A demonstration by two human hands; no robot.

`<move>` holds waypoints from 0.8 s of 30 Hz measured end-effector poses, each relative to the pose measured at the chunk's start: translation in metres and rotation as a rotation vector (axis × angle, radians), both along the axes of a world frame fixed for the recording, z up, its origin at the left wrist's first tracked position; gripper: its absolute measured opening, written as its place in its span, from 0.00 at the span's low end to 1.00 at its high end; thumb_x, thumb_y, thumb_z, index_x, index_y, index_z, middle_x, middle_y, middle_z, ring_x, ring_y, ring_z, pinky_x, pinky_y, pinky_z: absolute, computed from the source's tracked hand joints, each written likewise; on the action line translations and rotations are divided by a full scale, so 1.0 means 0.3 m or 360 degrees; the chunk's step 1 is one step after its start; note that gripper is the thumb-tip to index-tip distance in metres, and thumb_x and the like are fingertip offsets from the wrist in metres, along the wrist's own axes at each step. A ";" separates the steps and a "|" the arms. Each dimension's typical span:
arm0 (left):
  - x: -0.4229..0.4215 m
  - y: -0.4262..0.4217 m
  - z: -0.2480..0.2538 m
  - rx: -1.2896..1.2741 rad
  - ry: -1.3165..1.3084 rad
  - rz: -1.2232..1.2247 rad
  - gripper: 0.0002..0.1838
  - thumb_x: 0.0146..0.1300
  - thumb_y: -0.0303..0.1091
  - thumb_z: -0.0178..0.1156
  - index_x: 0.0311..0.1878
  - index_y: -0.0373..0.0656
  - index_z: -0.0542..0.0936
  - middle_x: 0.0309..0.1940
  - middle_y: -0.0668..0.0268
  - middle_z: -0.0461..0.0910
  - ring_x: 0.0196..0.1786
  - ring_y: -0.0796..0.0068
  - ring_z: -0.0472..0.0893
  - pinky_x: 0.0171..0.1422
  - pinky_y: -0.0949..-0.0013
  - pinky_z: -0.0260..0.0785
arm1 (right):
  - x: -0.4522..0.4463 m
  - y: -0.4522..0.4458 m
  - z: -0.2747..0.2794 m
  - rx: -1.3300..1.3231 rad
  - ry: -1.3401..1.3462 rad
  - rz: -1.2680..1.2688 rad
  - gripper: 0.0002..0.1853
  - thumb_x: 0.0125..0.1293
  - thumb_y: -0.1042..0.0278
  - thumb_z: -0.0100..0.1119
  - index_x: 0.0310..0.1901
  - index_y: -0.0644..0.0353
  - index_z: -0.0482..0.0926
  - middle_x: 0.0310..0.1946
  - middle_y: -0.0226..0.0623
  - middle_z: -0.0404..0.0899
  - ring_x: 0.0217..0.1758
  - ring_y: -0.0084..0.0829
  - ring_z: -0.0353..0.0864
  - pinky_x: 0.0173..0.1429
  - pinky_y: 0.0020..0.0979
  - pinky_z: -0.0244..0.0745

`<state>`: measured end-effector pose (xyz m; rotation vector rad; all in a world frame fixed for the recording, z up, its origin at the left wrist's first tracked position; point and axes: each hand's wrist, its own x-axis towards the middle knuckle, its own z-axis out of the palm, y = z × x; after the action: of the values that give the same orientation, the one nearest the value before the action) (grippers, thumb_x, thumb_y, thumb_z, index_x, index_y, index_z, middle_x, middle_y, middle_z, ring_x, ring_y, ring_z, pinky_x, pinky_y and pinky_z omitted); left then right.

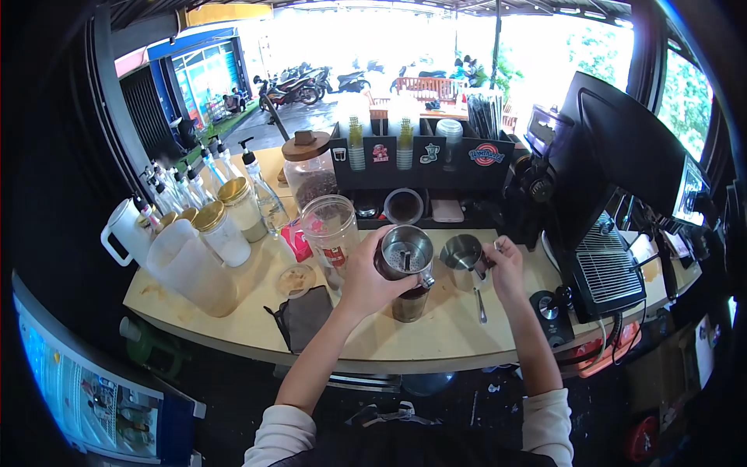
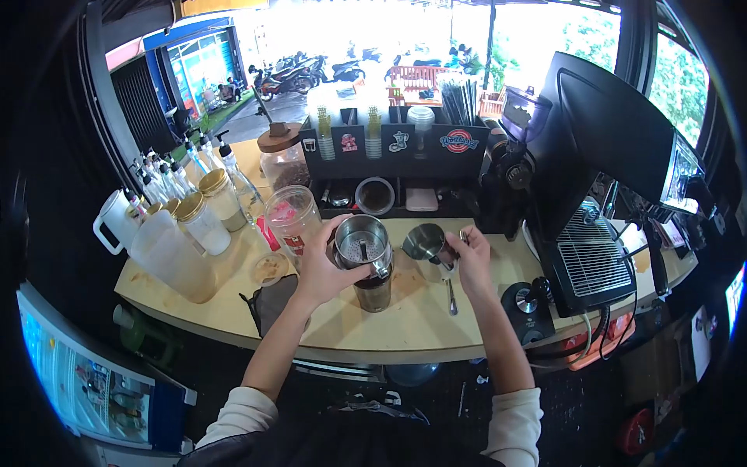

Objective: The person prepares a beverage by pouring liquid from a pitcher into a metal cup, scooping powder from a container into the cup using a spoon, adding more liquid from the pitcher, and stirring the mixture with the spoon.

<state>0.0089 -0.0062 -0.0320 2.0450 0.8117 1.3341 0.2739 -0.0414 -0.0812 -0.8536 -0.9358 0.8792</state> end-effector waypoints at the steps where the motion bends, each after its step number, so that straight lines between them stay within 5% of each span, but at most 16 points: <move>1: 0.003 -0.002 -0.005 -0.0020 -0.0015 0.0000 0.40 0.36 0.30 0.77 0.59 0.39 0.72 0.51 0.61 0.79 0.55 0.69 0.79 0.62 0.65 0.69 | -0.002 0.004 -0.035 -0.0024 0.0023 -0.0057 0.11 0.65 0.76 0.60 0.29 0.56 0.68 0.25 0.30 0.77 0.26 0.18 0.75 0.30 0.20 0.72; 24: 0.020 -0.014 -0.111 -0.0043 -0.0098 -0.0021 0.45 0.39 0.29 0.77 0.64 0.39 0.67 0.56 0.59 0.76 0.60 0.67 0.76 0.67 0.63 0.66 | -0.002 0.061 -0.265 -0.0049 0.0218 0.0009 0.08 0.69 0.73 0.56 0.32 0.55 0.69 0.26 0.25 0.71 0.31 0.18 0.71 0.41 0.22 0.66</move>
<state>0.0149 -0.0103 -0.0654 1.9753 0.7833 1.3650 0.2733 -0.0231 -0.1606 -0.8067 -0.8075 0.9473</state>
